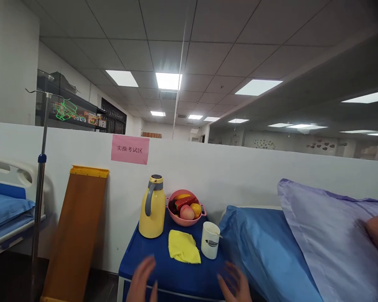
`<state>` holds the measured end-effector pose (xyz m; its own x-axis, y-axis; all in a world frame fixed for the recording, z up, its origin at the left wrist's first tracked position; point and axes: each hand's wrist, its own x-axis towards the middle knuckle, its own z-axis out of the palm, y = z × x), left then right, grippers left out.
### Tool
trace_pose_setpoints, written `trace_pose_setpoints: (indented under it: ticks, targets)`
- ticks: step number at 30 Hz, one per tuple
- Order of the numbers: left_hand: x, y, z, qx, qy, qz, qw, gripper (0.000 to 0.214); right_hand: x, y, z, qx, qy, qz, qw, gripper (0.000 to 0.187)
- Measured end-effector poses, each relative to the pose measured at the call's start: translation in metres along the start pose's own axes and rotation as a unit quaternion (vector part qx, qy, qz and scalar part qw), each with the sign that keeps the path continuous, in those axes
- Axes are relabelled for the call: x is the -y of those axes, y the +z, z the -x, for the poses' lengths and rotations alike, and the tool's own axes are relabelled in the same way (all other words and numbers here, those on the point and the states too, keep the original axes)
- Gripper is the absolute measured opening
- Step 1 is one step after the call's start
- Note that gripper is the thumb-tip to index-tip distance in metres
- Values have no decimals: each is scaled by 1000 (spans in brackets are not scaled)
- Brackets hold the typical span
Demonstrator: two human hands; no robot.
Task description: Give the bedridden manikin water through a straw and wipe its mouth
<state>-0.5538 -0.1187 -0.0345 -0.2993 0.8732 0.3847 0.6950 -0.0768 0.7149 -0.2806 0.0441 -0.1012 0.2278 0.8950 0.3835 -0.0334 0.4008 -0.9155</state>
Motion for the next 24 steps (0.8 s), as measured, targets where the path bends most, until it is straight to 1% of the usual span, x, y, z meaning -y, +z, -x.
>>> trace_pose_setpoints:
  ticks: [1, 2, 3, 4, 5, 6, 7, 9, 12, 13, 16, 19, 21, 24]
  targets:
    - [-13, -10, -17, -47, 11, 7, 999, 47, 3, 11, -12, 17, 1, 9, 1000, 69]
    - [-27, -20, -37, -155, 23, 39, 987, 48, 5, 22, -22, 2, 3, 19, 1000, 76]
    - [-40, -29, -57, -216, 41, 65, 973, 49, 6, 31, -32, -8, 12, 35, 999, 81]
    - [-51, -38, -77, -254, 47, 75, 963, 50, 6, 40, -40, -13, 15, 39, 999, 84]
    - [-61, -47, -97, -279, 36, 67, 957, 52, 6, 47, -47, -15, 14, 40, 999, 86]
    - [-68, -54, -115, -291, 4, 49, 955, 53, 6, 52, -52, -15, 11, 40, 999, 86]
    - [-72, -59, -131, -284, -22, 30, 958, 54, 6, 56, -56, -13, 6, 37, 999, 85]
    - [-75, -67, -156, -263, -48, 13, 964, 49, 8, 61, -62, -11, -2, 35, 999, 82]
    - [-72, -71, -181, -219, -67, 17, 973, 30, 12, 64, -66, -15, -6, 41, 999, 76]
    - [-71, -72, -186, -204, -77, 22, 976, 27, 14, 64, -67, -17, -7, 43, 999, 73]
    - [-68, -69, -197, -161, -99, 52, 981, 31, 17, 66, -70, -19, -9, 47, 999, 65]
    - [-65, -63, -201, -131, -89, 90, 983, 34, 17, 71, -76, -21, -14, 46, 999, 60]
    - [-63, -59, -202, -131, -83, 108, 982, 35, 16, 74, -79, -25, -19, 44, 999, 59]
    - [-64, -55, -203, -152, -93, 113, 978, 35, 17, 77, -78, -38, -22, 50, 998, 58]
